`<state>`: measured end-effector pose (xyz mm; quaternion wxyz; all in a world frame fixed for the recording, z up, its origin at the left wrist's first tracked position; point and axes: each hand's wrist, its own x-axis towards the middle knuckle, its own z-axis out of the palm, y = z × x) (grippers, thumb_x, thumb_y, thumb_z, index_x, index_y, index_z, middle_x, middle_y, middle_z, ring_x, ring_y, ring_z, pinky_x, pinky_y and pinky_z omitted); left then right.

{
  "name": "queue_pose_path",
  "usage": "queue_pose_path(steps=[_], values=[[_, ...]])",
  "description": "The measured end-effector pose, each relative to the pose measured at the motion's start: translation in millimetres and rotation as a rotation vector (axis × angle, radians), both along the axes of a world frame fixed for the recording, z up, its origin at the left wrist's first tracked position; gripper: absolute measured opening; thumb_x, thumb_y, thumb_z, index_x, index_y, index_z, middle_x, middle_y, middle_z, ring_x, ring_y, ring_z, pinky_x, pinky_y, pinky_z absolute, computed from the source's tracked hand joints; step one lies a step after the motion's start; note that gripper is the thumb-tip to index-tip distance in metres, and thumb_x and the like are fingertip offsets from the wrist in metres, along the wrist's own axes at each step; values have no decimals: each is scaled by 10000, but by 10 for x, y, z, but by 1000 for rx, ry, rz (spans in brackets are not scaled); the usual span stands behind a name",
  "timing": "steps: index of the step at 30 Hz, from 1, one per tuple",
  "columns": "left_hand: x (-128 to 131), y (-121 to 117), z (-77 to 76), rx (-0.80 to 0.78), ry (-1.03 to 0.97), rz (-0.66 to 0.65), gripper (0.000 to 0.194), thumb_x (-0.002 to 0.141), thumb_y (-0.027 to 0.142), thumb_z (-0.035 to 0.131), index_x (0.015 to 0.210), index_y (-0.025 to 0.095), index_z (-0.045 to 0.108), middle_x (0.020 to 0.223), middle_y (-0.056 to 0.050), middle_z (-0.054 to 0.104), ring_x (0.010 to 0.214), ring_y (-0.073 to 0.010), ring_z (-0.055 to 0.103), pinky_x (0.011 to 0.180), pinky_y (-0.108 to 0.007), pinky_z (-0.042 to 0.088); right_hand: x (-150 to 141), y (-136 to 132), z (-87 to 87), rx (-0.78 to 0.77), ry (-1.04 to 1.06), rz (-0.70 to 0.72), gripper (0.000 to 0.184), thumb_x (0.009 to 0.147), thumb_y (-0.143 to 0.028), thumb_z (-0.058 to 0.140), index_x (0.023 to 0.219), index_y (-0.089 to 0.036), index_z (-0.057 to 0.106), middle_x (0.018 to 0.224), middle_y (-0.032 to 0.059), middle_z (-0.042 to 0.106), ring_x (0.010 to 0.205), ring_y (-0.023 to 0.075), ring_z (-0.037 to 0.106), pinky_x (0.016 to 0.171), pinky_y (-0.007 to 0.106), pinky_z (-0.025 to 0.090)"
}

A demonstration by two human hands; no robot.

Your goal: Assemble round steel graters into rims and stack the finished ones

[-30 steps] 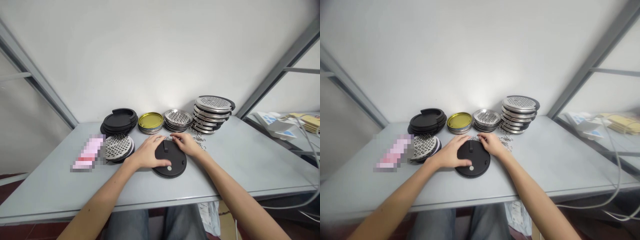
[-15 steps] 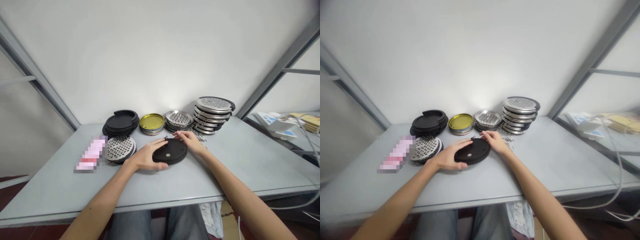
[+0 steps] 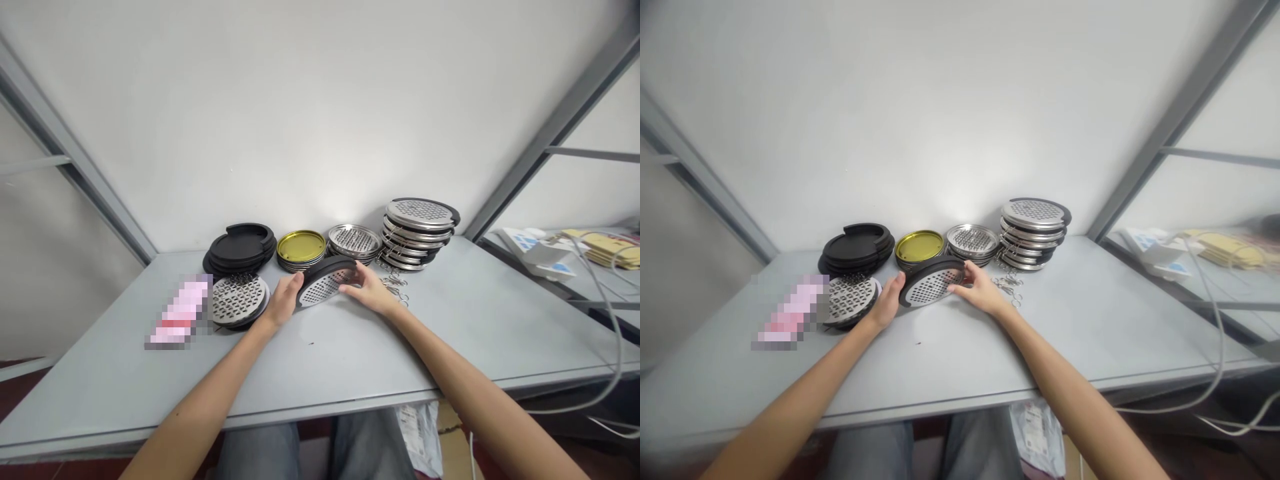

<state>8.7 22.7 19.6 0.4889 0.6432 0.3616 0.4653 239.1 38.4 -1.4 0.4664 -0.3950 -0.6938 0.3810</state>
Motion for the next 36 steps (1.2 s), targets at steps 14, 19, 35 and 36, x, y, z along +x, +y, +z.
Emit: queue_pose_path(steps=[14, 19, 35, 36], values=[[18, -83, 72, 554, 265, 209, 253, 822, 327, 635, 1028, 182, 649, 1131, -88, 622, 1070, -226, 591, 969, -365, 455, 34, -70, 111, 139, -43, -140, 451, 681, -373, 761, 1067, -187, 622, 1004, 70, 678, 916, 215, 623, 795, 347, 511], [16, -88, 112, 411, 139, 194, 244, 835, 360, 619, 973, 160, 651, 990, -66, 649, 873, -182, 620, 813, -303, 502, 79, -91, 180, 77, 80, -85, 431, 743, -379, 710, 1121, -199, 607, 1043, 74, 675, 938, 221, 637, 876, 382, 486], [75, -46, -8, -88, -207, 243, 313, 770, 447, 673, 768, 134, 669, 696, -31, 666, 695, -189, 629, 636, -271, 505, 100, -118, 224, -175, 199, 66, 271, 738, -439, 704, 806, -177, 712, 752, 32, 689, 693, 178, 604, 684, 305, 468], [79, -46, -10, -103, -214, 233, 319, 773, 450, 667, 799, 132, 675, 713, -38, 677, 710, -198, 641, 649, -280, 515, 99, -112, 222, -187, 210, 65, 269, 739, -436, 704, 797, -173, 713, 751, 33, 691, 696, 175, 606, 689, 303, 467]])
